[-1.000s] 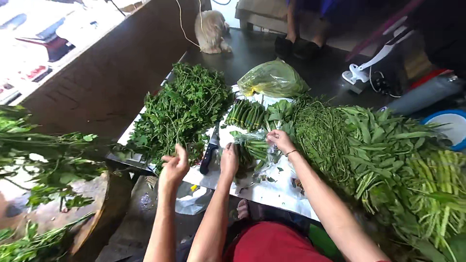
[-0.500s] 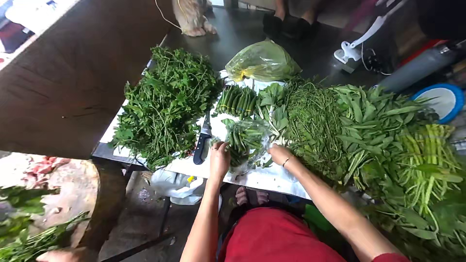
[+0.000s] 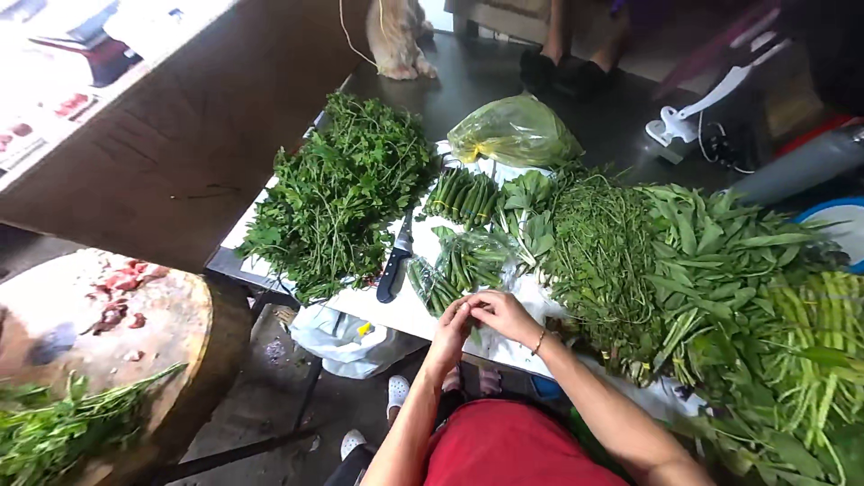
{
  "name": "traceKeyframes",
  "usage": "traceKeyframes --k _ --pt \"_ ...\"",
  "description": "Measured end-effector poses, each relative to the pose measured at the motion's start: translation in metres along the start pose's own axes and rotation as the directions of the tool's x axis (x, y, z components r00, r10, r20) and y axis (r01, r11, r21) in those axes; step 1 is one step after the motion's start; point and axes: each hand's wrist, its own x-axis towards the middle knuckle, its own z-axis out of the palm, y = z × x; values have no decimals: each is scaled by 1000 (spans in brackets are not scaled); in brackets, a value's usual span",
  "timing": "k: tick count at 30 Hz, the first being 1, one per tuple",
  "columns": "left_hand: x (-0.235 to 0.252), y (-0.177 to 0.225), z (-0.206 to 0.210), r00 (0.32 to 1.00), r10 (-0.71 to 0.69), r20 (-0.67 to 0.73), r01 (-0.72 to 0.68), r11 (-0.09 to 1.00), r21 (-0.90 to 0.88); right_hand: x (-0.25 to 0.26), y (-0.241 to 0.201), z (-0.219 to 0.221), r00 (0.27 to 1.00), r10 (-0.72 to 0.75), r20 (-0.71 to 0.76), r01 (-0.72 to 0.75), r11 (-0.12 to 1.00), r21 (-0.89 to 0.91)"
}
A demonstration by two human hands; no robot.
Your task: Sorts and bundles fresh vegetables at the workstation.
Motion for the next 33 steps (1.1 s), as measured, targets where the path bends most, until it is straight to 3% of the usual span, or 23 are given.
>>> traceKeyframes --k 2,4,6,9,14,19,24,28,33 --pt "5 4 -8 994 -16 -105 7 996 -91 30 -2 4 999 33 16 -32 998 -50" --pt "5 5 -19 979 -33 -202 15 996 -90 58 7 7 995 79 68 -53 945 -322" --pt "0 10 -26 960 -76 -271 59 996 -72 75 26 15 969 125 212 14 832 -554" --pt "-7 20 -33 947 -78 -310 59 996 -72 84 41 22 947 75 312 161 730 -664" --pt "-12 26 -39 956 -12 -294 5 1000 -24 88 52 10 941 -49 334 277 678 -681" --pt "-4 46 -35 971 126 -205 -134 991 -25 93 40 -8 936 -328 127 337 735 -588" --pt "6 67 -20 963 240 -125 -233 970 68 97 62 3 925 -65 374 320 663 -677" --pt "2 70 -17 959 260 -113 -257 966 42 92 92 12 933 -200 301 357 633 -687" --pt "-9 66 -32 956 254 -146 -253 967 29 95 93 0 913 -232 336 405 620 -672"
